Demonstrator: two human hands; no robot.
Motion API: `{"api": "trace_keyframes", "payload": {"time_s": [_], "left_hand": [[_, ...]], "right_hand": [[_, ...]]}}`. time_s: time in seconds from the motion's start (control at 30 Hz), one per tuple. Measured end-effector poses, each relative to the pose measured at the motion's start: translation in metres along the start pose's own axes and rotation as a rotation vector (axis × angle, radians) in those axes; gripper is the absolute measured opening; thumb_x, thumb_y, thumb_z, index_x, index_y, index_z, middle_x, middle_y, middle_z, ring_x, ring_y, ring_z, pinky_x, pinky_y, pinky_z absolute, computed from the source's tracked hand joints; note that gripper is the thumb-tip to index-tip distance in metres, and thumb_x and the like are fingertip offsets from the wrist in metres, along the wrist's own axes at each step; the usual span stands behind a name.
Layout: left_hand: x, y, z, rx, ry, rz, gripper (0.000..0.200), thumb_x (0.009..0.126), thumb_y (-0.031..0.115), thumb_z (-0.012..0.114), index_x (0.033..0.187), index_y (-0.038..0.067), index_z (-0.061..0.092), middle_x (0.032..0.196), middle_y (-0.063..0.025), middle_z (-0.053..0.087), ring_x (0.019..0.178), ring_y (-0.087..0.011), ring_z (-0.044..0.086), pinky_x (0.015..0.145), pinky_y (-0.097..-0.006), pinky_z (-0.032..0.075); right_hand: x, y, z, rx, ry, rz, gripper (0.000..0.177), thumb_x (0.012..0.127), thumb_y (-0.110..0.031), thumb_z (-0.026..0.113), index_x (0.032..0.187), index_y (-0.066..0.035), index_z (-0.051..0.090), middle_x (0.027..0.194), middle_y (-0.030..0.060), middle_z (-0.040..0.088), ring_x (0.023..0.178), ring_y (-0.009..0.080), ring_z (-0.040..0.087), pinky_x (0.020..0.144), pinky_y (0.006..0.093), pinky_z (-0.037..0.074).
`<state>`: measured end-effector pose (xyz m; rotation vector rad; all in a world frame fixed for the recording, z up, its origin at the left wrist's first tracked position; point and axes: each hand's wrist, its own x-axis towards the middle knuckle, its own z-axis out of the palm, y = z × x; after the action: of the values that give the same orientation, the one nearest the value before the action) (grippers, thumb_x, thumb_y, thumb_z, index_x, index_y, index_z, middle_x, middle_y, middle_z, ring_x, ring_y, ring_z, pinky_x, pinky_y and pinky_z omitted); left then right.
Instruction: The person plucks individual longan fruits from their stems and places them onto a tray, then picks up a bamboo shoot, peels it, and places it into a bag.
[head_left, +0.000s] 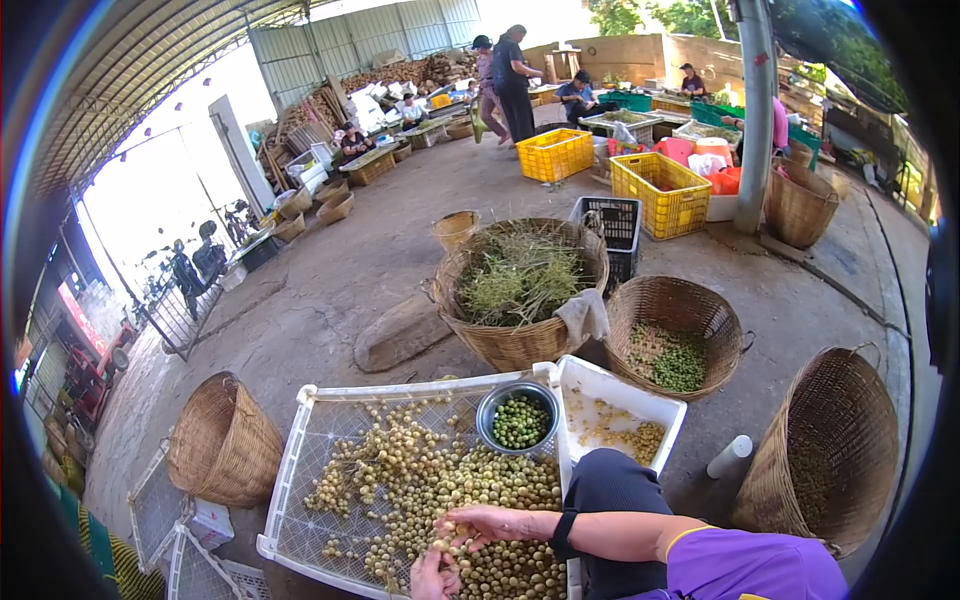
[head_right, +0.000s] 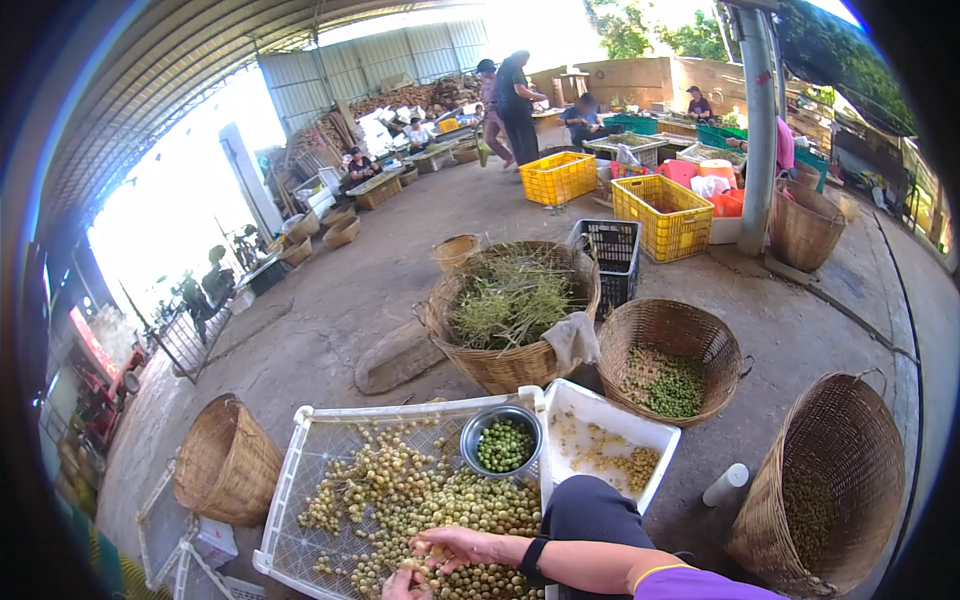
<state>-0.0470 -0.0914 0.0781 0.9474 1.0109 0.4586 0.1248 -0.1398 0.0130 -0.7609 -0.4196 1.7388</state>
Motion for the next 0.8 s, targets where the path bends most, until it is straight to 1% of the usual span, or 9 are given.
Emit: {"api": "trace_keyframes", "payload": {"time_s": [0.1,0.17,0.23,0.3,0.37,0.57,0.63,0.7,0.8], "left_hand": [[0.016,-0.025,-0.011,0.089,-0.058,0.05,0.025,0.09,0.036,0.052,0.092,0.011,0.056,0.06,0.0025,0.05,0.042,-0.0059,0.038,0.037,-0.0201,0.028],[0.019,-0.029,-0.01,0.083,-0.014,0.103,0.026,0.091,0.034,0.05,0.093,0.009,0.059,0.067,0.0019,0.054,0.049,-0.0068,0.045,0.042,-0.0202,0.034],[0.032,-0.032,-0.023,0.404,-0.055,0.085,0.027,0.093,0.031,0.048,0.092,0.007,0.06,0.071,0.0001,0.057,0.056,-0.0086,0.05,0.048,-0.0225,0.04],[0.05,-0.047,-0.038,0.567,-0.119,0.263,0.029,0.094,0.028,0.046,0.093,0.002,0.06,0.073,-0.0018,0.059,0.059,-0.0103,0.052,0.05,-0.0249,0.042],[0.051,-0.05,-0.038,0.661,-0.127,0.336,0.03,0.094,0.028,0.046,0.095,0.002,0.06,0.073,-0.002,0.059,0.058,-0.0096,0.051,0.049,-0.0242,0.041],[0.043,-0.037,-0.027,0.555,-0.171,0.222,0.029,0.093,0.03,0.048,0.095,0.003,0.059,0.072,-0.0021,0.058,0.054,-0.0077,0.048,0.045,-0.0234,0.037],[0.025,-0.02,-0.013,0.429,-0.16,0.13,0.026,0.092,0.03,0.05,0.094,0.005,0.058,0.073,-0.002,0.058,0.053,-0.0074,0.047,0.044,-0.0226,0.036],[0.019,-0.016,-0.01,0.36,-0.157,0.126,0.024,0.091,0.029,0.051,0.093,0.006,0.058,0.074,-0.002,0.059,0.053,-0.0079,0.049,0.044,-0.0225,0.037],[0.01,-0.003,-0.01,0.235,-0.165,0.032,0.02,0.09,0.028,0.054,0.092,0.008,0.058,0.075,-0.0014,0.059,0.054,-0.0083,0.051,0.044,-0.0219,0.038]], "right_hand": [[-0.007,-0.003,0.014,-0.154,-0.125,-0.032,0.048,0.091,-0.043,0.046,0.127,-0.011,0.046,0.103,-0.0008,0.055,0.075,0.0045,0.051,0.056,0.0192,0.044],[-0.006,-0.001,0.014,-0.513,-0.007,-0.138,0.043,0.091,-0.042,0.047,0.122,-0.012,0.051,0.095,-0.0016,0.057,0.071,0.0023,0.049,0.052,0.0169,0.041],[0.002,0.011,0.004,-0.648,0.061,-0.176,0.036,0.089,-0.037,0.052,0.114,-0.011,0.057,0.08,-0.001,0.058,0.059,0.0036,0.048,0.047,0.0192,0.041],[0.008,0.015,-0.004,-0.77,0.057,-0.186,0.035,0.087,-0.035,0.056,0.11,-0.009,0.059,0.073,-0.0003,0.057,0.056,0.0049,0.049,0.045,0.0203,0.041],[-0.001,0.009,0.004,-0.792,0.11,-0.177,0.034,0.086,-0.034,0.058,0.108,-0.007,0.06,0.067,-0.0005,0.056,0.056,0.006,0.05,0.045,0.0207,0.042],[-0.005,0.003,0.001,-0.742,0.092,-0.121,0.037,0.085,-0.032,0.06,0.11,-0.005,0.058,0.067,0.0002,0.056,0.052,0.0056,0.052,0.044,0.0189,0.044],[0.001,0.009,-0.006,-0.426,0.018,-0.106,0.039,0.084,-0.03,0.062,0.114,-0.005,0.056,0.068,-0.0012,0.057,0.054,0.0048,0.053,0.046,0.0183,0.046],[0.003,0.006,-0.013,-0.441,0.029,-0.052,0.042,0.084,-0.027,0.062,0.118,-0.005,0.053,0.073,-0.0024,0.058,0.057,0.0038,0.054,0.048,0.018,0.048],[-0.005,-0.004,-0.014,-0.316,-0.178,0.059,0.042,0.086,-0.023,0.06,0.121,-0.002,0.05,0.08,-0.0027,0.059,0.058,0.0031,0.055,0.048,0.0181,0.05]]}}
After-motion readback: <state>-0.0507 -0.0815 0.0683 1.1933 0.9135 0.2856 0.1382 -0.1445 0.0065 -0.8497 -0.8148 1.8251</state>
